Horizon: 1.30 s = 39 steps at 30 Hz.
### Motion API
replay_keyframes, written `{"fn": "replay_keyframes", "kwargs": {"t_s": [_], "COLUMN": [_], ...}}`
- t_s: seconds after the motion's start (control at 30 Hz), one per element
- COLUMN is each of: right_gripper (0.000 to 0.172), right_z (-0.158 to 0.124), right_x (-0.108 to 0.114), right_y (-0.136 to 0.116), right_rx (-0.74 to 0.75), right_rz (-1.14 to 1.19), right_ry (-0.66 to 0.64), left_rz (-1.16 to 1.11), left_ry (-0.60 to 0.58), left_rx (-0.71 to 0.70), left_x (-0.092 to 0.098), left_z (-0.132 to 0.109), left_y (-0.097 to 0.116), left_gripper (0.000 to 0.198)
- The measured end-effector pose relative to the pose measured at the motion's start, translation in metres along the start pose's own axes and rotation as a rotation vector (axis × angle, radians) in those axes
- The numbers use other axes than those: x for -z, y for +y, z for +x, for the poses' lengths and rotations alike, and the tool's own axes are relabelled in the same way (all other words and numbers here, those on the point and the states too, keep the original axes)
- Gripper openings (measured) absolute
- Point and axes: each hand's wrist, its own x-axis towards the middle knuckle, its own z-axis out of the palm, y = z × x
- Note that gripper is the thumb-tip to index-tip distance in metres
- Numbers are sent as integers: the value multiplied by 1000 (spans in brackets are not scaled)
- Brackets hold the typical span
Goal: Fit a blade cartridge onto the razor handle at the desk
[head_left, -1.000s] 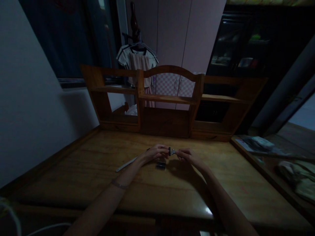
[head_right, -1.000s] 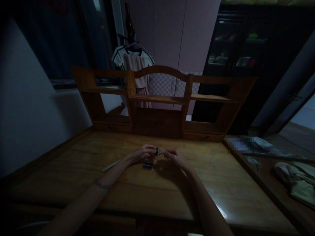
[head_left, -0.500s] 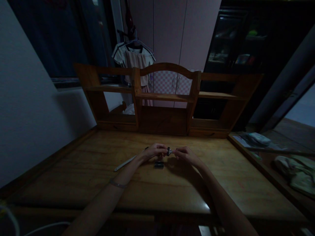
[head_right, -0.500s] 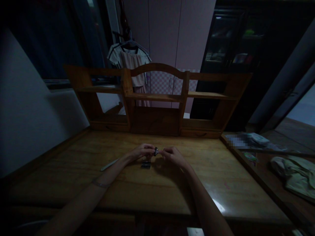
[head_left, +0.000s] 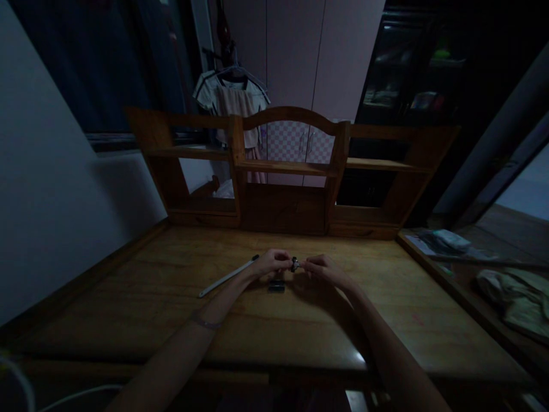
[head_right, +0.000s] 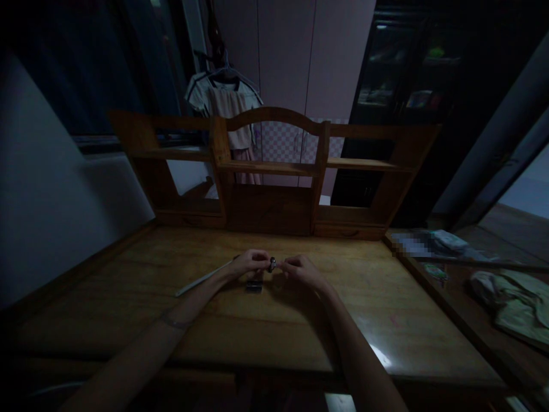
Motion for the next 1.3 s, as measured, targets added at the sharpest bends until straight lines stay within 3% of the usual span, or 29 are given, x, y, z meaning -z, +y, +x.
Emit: {"fn": "replay_keyframes", "kwargs": {"t_s": [0.4, 0.9, 1.1, 1.3], "right_gripper": [53, 49, 49, 47], "right_z": [3, 3, -2, -5], "right_x": [-2, -4, -5, -5], "right_y": [5, 2, -6, -11], "right_rx": [-13, 5, -2, 37], "right_rz": [-35, 166, 229, 251], "right_ry": [16, 39, 11, 18], "left_rz": [58, -411, -497, -510], "left_ry": [135, 57, 3, -33], "left_rx": [-89, 16, 8, -13], "left_x": [-8, -6, -4, -5], "left_z": [4, -1, -2, -4], "left_y": [-7, 3, 0, 3], "left_gripper": [30, 33, 28, 53]}}
